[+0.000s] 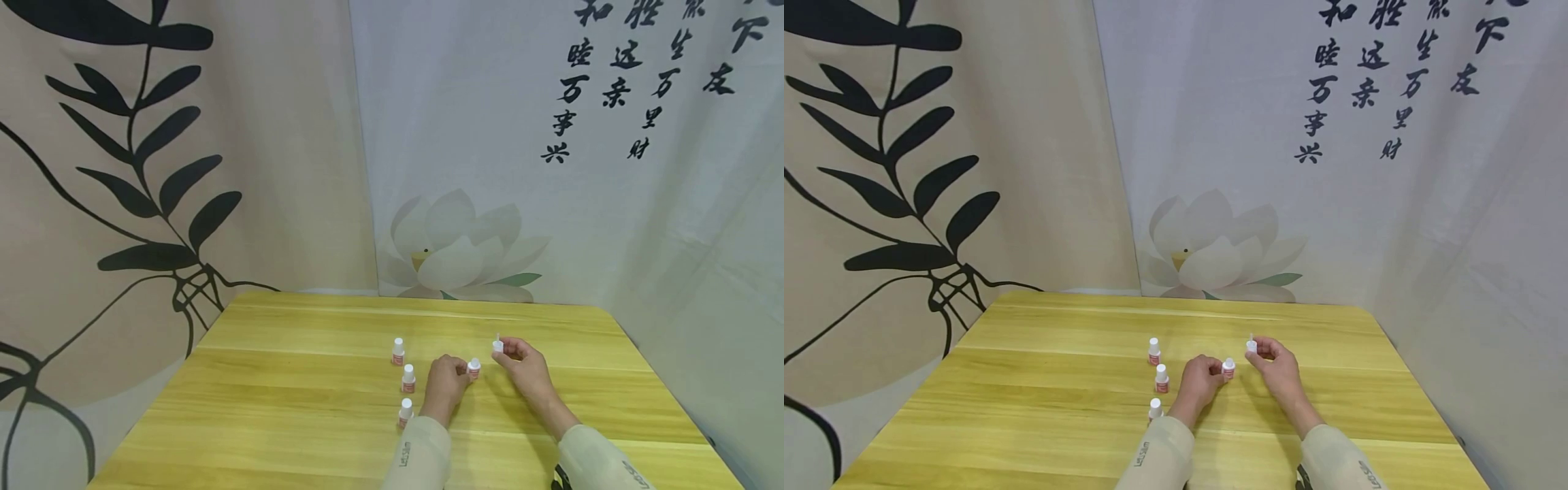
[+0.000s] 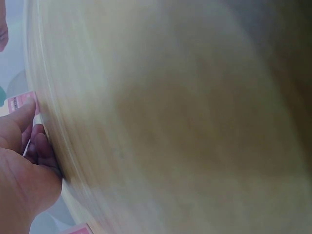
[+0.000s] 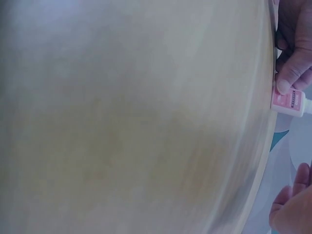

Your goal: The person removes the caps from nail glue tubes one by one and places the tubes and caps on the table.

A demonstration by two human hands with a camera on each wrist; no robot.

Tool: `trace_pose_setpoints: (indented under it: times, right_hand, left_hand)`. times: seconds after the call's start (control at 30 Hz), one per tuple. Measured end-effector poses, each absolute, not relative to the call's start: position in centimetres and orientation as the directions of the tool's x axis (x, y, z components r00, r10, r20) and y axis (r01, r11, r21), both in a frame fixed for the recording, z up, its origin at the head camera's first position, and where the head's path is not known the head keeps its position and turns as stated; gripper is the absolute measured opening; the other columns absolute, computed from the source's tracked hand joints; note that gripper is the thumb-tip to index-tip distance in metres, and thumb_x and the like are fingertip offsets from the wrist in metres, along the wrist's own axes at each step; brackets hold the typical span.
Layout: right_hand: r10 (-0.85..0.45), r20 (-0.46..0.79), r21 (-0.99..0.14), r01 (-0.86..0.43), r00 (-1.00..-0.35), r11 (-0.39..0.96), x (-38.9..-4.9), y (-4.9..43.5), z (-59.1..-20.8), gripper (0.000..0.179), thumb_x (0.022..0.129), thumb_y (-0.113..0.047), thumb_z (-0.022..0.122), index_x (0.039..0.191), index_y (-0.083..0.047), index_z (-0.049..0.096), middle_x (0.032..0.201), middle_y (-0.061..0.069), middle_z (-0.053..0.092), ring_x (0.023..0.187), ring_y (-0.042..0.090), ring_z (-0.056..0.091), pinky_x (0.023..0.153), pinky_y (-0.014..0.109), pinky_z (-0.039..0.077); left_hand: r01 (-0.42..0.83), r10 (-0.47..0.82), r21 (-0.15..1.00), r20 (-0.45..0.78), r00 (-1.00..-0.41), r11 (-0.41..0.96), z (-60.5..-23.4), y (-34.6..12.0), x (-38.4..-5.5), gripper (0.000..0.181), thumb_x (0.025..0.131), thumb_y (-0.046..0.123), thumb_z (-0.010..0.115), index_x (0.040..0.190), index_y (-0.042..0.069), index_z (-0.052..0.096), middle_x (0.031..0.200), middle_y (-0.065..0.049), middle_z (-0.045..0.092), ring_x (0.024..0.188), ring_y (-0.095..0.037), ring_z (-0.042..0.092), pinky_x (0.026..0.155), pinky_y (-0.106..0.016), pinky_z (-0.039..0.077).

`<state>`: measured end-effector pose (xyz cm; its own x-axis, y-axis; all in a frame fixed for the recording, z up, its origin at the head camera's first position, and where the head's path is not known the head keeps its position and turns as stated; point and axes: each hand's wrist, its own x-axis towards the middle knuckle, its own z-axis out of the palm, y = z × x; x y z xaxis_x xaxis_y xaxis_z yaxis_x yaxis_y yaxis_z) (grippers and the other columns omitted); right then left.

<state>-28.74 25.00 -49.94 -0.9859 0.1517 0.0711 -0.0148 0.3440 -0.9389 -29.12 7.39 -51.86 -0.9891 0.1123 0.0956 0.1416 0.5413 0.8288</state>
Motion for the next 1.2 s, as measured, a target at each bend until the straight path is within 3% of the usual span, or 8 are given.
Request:
trace_pose_setpoints:
  times: [0.27,0.6,0.9,1.2]
  right_hand:
    - [0.168,0.065,-0.935,-0.001,-0.984,0.355,-28.59,24.86,-49.81,0.030,0.094,-0.017,0.070,0.118,-0.001,0.063,0.113,0.011,0.064,0.104,0.020,0.055,0.084,0.022,0.045]
    - [0.179,0.063,-0.930,0.007,-0.982,0.368,-28.73,25.07,-50.01,0.036,0.093,-0.021,0.072,0.120,-0.001,0.062,0.115,0.011,0.064,0.104,0.020,0.055,0.085,0.024,0.045]
    - [0.176,0.043,-0.936,0.022,-0.983,0.351,-28.65,25.08,-50.26,0.034,0.092,-0.017,0.072,0.120,0.001,0.063,0.110,0.011,0.064,0.096,0.018,0.055,0.077,0.021,0.047]
    - [0.141,-0.004,-0.940,0.052,-0.990,0.337,-28.49,25.47,-50.42,0.038,0.091,-0.019,0.074,0.119,0.002,0.061,0.108,0.009,0.063,0.089,0.016,0.054,0.074,0.027,0.048]
  left_hand:
    - [0.144,0.115,0.835,0.098,-0.989,0.531,-51.80,7.40,-29.07,0.004,0.083,0.008,0.078,0.086,0.009,0.076,0.087,0.003,0.060,0.081,-0.011,0.055,0.073,-0.031,0.051]
    - [0.156,0.116,0.828,0.111,-0.987,0.538,-51.69,7.32,-28.90,0.004,0.083,0.010,0.079,0.085,0.009,0.075,0.083,0.004,0.057,0.078,-0.011,0.053,0.071,-0.030,0.050]
    - [0.145,0.111,0.836,0.101,-0.989,0.530,-51.78,7.30,-28.96,0.004,0.083,0.009,0.079,0.085,0.009,0.075,0.082,0.004,0.057,0.077,-0.011,0.052,0.070,-0.029,0.049]
    - [0.167,0.122,0.825,0.119,-0.985,0.540,-51.83,7.32,-29.06,0.004,0.083,0.009,0.079,0.086,0.009,0.075,0.083,0.003,0.058,0.078,-0.011,0.053,0.071,-0.030,0.049]
